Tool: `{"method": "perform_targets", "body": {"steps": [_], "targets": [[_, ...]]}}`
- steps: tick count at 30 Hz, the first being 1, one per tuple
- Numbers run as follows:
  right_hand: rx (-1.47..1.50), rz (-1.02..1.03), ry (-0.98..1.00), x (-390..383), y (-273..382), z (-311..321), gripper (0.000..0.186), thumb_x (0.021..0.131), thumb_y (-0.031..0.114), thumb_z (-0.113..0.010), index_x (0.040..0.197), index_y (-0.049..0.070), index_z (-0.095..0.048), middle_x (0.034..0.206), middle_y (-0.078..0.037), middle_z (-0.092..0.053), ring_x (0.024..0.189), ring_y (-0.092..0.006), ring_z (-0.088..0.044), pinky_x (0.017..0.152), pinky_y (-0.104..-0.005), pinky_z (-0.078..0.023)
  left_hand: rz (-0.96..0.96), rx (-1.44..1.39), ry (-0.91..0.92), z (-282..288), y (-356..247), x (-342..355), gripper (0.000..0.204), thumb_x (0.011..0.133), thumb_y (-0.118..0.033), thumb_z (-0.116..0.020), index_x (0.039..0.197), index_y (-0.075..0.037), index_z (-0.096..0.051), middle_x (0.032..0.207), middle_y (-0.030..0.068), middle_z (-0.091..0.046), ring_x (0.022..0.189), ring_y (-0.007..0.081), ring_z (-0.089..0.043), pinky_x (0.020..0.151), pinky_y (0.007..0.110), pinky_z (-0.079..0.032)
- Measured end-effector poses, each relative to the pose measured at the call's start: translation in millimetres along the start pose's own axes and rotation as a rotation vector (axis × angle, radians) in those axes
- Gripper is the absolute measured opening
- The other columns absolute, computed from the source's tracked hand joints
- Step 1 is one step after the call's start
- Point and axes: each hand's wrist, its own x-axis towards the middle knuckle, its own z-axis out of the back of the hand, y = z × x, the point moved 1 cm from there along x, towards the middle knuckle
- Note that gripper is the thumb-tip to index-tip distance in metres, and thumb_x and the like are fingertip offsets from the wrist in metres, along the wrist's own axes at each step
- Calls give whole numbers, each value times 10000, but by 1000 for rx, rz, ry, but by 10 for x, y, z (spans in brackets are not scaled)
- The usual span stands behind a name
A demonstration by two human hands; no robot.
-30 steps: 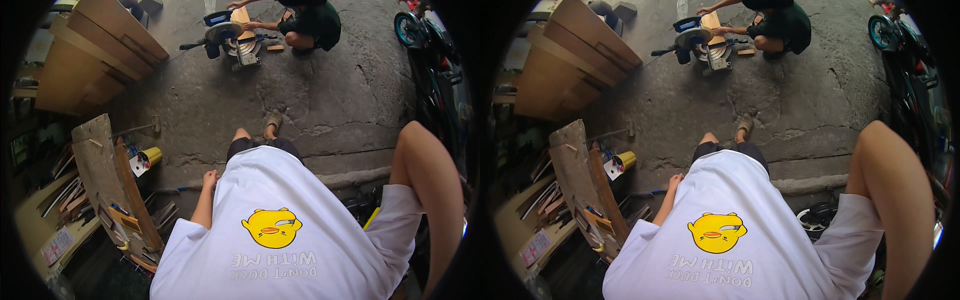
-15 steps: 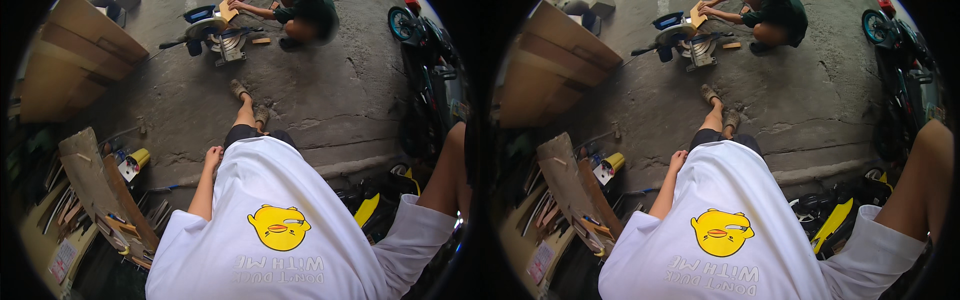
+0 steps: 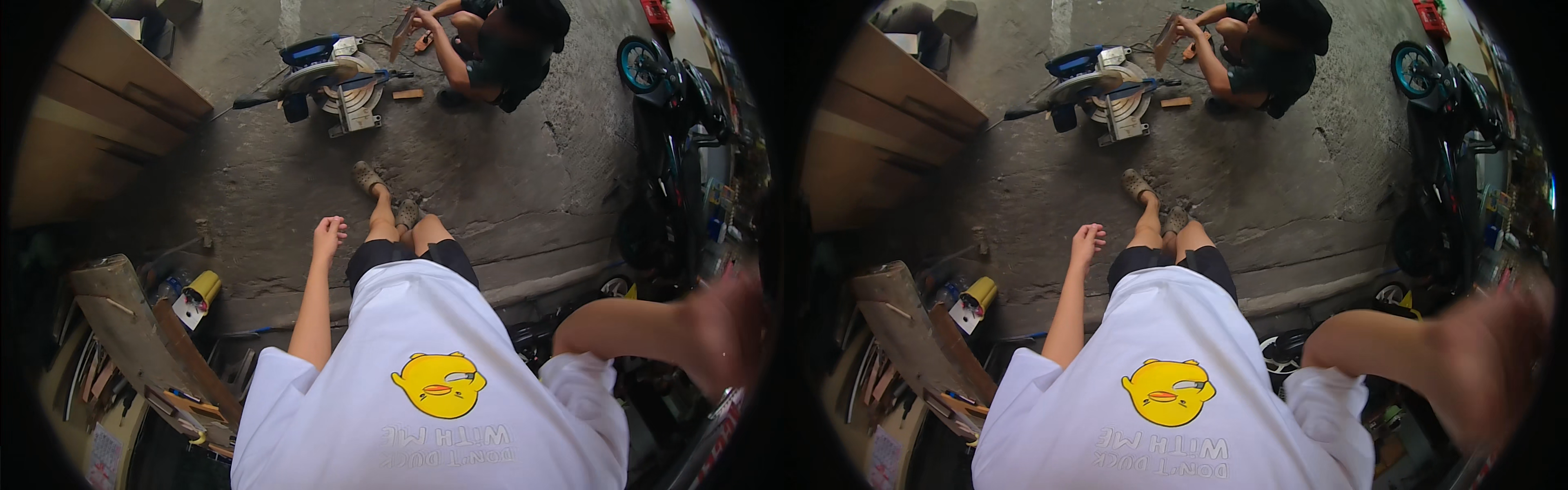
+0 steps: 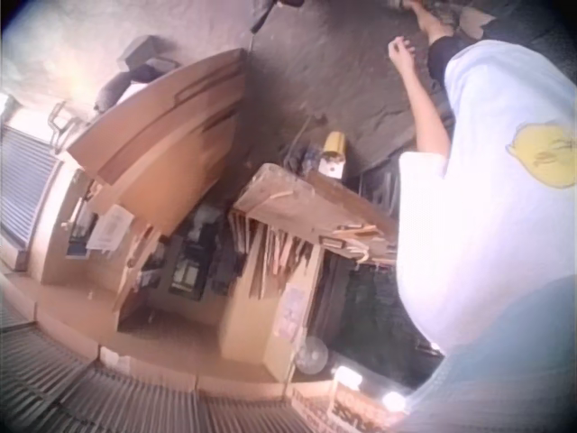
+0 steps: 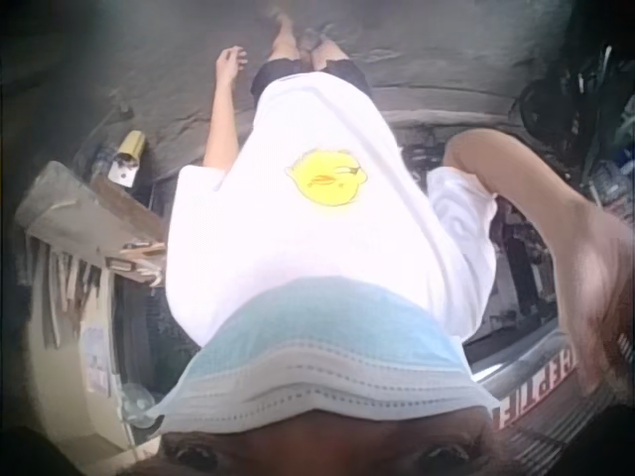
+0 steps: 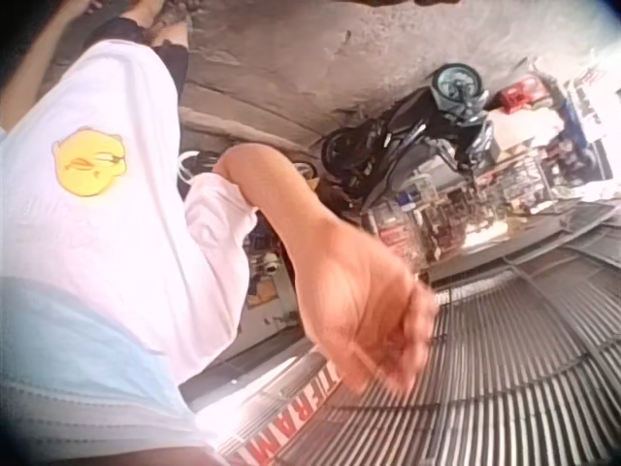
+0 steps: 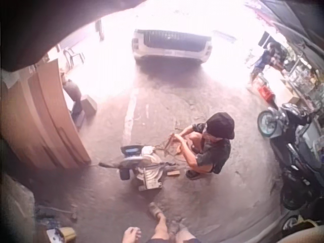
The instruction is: The person measures a rectangular wooden board with a tape measure and marks it with a marker. They then use a speed square to draw straight lines on the board. The person handles the board, tape measure, marker, and speed square throughout the task.
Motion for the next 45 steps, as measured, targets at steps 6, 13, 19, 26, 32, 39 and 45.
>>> {"method": "perform_targets", "body": {"steps": [6, 13, 19, 26, 32, 39, 45], "targets": [[-435, -824, 802, -1503, -1566, -365, 256, 989, 168, -585, 1185, 14, -641, 1040, -113, -670, 937, -202, -656, 829, -332, -522, 70, 33, -26, 129, 78, 108, 265, 1013, -318, -545, 1072, -85, -659, 915, 18, -703, 681, 78, -617, 590, 235, -464], [-560, -841, 1297, -2579, -2339, -125, 336, 967, 315, -596, 1132, 26, -645, 1021, -173, -649, 969, -367, -632, 841, -448, -496, 179, 90, -77, 80, 136, 166, 291, 1023, -341, -526, 1092, -87, -649, 941, 24, -705, 702, 94, -631, 599, 233, -470], [-430, -918, 1157, -2525, -3331, -398, 291, 978, 302, -582, 1089, 44, -655, 951, -146, -660, 931, -355, -639, 806, -445, -500, 194, 86, -145, -326, -182, 358, 265, 1025, -315, -541, 1085, -83, -654, 937, 18, -701, 718, 75, -616, 603, 217, -456], [-388, -949, 933, -2516, -4689, -605, 208, 985, 212, -581, 932, 14, -610, 889, -164, -626, 835, -363, -629, 729, -412, -494, 98, 49, -91, -1253, -758, 1241, 269, 1033, -299, -539, 1125, -72, -651, 971, 18, -690, 766, 67, -600, 648, 211, -453], [-343, -1066, 833, -2840, -5705, -768, 361, 937, 238, -662, 1165, -24, -566, 1034, -181, -662, 930, -296, -661, 822, -370, -517, -64, -107, -60, -2235, -1407, 2039, 243, 1033, -256, -539, 1117, -57, -650, 1006, 29, -700, 799, 67, -602, 703, 210, -457], [-389, -903, 611, -3594, -6939, -1301, 714, 827, 292, -805, 1356, -40, -458, 1272, -240, -607, 1150, -303, -618, 936, -388, -506, -48, -95, -64, -2550, -1572, 1907, 257, 1020, -242, -567, 1105, -11, -641, 980, 74, -699, 842, 121, -639, 775, 267, -519], [-228, -1044, 860, -3664, -7135, -1577, 539, 831, 219, -798, 1316, 83, -605, 917, -173, -742, 791, -224, -732, 692, -358, -554, 4, -110, -170, -2436, -1221, 1885, 254, 1024, -237, -559, 1097, -10, -645, 978, 75, -694, 868, 123, -642, 781, 271, -520]]}}
